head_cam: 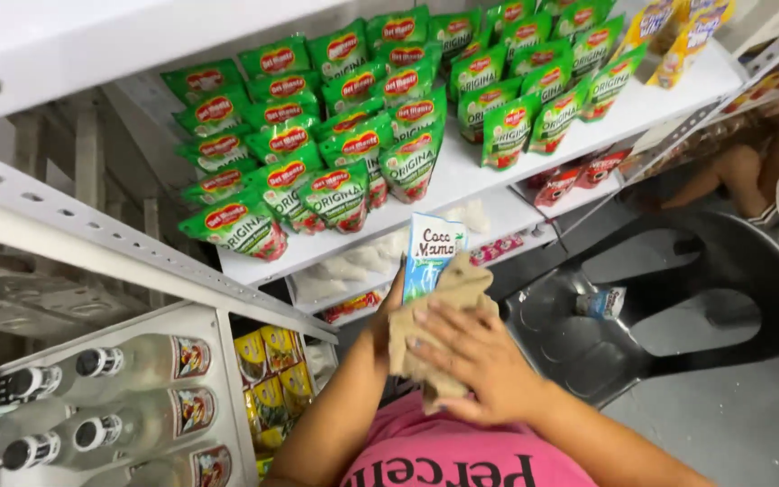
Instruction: Wiping down coconut milk cartons with a cloth and arranging them on a grocery shelf.
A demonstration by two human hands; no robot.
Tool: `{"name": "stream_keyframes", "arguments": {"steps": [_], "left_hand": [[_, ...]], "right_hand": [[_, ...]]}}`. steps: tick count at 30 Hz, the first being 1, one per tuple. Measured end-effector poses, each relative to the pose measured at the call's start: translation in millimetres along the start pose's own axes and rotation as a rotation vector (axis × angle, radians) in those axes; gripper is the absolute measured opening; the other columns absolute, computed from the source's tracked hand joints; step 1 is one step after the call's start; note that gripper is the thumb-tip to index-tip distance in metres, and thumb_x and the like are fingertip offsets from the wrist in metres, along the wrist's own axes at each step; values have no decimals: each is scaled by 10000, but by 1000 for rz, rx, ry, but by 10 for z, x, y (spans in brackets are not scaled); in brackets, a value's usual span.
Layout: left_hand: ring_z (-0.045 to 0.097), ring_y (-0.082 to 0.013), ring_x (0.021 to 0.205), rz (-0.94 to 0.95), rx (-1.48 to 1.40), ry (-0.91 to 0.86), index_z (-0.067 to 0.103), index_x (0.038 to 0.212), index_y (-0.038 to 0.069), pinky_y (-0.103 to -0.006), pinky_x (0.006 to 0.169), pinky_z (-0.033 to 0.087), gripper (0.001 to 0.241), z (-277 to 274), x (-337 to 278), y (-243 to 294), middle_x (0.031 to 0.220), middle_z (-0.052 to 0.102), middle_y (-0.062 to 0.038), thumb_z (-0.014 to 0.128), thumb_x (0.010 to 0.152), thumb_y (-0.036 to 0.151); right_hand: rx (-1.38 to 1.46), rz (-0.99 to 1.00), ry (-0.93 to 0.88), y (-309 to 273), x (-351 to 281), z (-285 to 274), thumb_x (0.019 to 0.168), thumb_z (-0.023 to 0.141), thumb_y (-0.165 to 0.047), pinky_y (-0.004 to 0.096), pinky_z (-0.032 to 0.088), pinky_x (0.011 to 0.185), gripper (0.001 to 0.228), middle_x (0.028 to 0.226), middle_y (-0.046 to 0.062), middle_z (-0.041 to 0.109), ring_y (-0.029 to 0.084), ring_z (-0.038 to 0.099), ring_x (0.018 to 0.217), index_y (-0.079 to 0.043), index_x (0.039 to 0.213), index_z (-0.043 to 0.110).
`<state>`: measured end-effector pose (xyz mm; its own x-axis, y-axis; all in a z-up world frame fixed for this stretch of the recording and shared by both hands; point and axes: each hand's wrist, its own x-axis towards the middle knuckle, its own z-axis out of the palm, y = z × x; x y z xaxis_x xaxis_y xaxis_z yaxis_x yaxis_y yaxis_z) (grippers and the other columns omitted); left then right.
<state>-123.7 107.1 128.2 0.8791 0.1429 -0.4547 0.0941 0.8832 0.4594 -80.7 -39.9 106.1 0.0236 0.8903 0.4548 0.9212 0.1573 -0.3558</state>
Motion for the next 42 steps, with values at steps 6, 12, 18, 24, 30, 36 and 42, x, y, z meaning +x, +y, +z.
{"name": "stream_keyframes", "arguments": {"steps": [6,12,18,24,30,36,42], "left_hand": [[646,-310,1254,134,164,311,607,1440,61,-462,1175,418,829,88,-279,-33,1401,632,-214,534,905,691],[607,-269,1255,613,5,-318,194,1653,229,-430,1020,543,822,-1134,406,-465,1563,462,-87,348,983,681],[222,-325,1527,1143,879,148,282,1633,79,-478,1269,137,541,-800,178,-370,1618,251,-159,327,1100,163],[466,-292,1257,1265,542,276,-92,1656,67,-428,1072,378,1116,-552,-72,-212,1392,439,-230,730,901,43],[323,-417,1483,929,583,60,160,1619,-44,-542,1208,280,797,-891,115,-348,1605,329,-315,488,1060,419],[387,-274,1352,1126,503,-131,329,1536,22,-396,1119,295,606,-970,-8,70,1519,409,-136,463,1043,349],[548,-147,925,950,489,-78,518,1371,23,-283,813,462,483,-1332,-147,222,1127,634,-77,538,982,308]], "right_hand": [[-41,199,274,496,356,72,1053,321,-569,653,87,1175,768,1708,285,110,478,64,1573,-77,1640,266],[186,7,124,-92,-79,443,979,518,-416,673,177,1158,727,1664,342,159,573,127,1520,-47,1585,360],[637,333,267,423,176,565,895,705,-221,565,463,1050,737,1491,254,515,441,517,1370,43,1524,425],[862,704,657,837,211,779,842,822,-25,293,545,579,173,684,69,712,138,643,580,-78,961,709],[765,632,757,534,617,577,949,663,-26,454,431,1134,584,1404,218,581,242,542,1272,-1,1497,461],[198,-370,518,115,871,317,924,602,-66,584,465,1102,294,1328,255,612,446,619,1244,-48,1213,657],[114,-559,330,-151,1563,-480,940,491,-119,593,318,1174,382,1456,230,567,409,506,1398,-74,1287,643]]}}
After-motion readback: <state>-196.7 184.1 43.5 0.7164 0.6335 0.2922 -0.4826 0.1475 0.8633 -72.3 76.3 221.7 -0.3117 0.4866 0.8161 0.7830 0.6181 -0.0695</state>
